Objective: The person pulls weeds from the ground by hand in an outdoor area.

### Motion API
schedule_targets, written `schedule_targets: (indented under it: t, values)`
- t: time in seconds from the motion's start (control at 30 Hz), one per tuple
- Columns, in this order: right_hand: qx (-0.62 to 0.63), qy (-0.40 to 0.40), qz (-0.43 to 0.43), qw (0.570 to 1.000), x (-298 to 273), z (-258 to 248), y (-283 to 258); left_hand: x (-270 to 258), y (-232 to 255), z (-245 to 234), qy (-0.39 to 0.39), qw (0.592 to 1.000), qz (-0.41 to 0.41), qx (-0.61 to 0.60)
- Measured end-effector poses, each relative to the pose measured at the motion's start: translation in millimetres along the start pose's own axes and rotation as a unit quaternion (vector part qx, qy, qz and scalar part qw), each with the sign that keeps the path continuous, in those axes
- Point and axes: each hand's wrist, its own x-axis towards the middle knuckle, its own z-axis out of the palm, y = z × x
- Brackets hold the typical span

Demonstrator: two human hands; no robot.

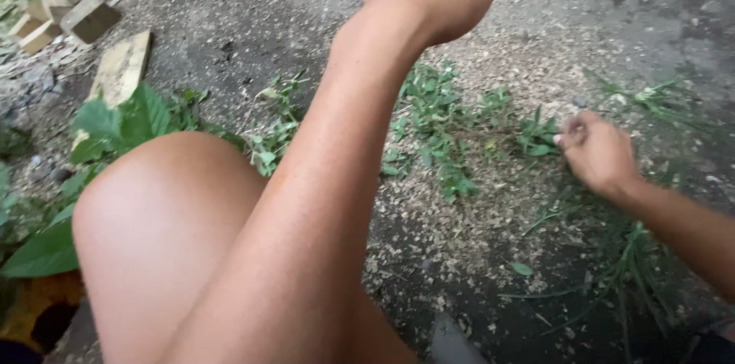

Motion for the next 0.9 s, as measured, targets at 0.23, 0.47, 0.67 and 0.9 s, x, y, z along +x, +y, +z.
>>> schedule_targets:
  t: [0.23, 0.47, 0.67, 0.9]
  values:
    - [-0.217, -0.006, -0.194, 0.957, 51.6, 19.1, 3.5, -6.8, -13.7, -1.8, 0.017, 1.000, 0.009, 0.007]
    - [-0.294, -0.232, -0.079, 0.924, 36.9, 8.8, -33.6, -8.3, -20.1, -2.4, 0.010, 1.000, 0.002, 0.012]
    - [-0.108, -0.208, 0.023, 0.972, -3.8, 23.9, -42.1, -8.6, -21.0, -2.2, -0.006, 1.000, 0.006, 0.011]
    - [-0.074, -0.161, -0.114, 0.978, -48.4, 40.4, -79.3, -15.0, -16.0, -6.9, -0.041, 0.998, 0.047, 0.000]
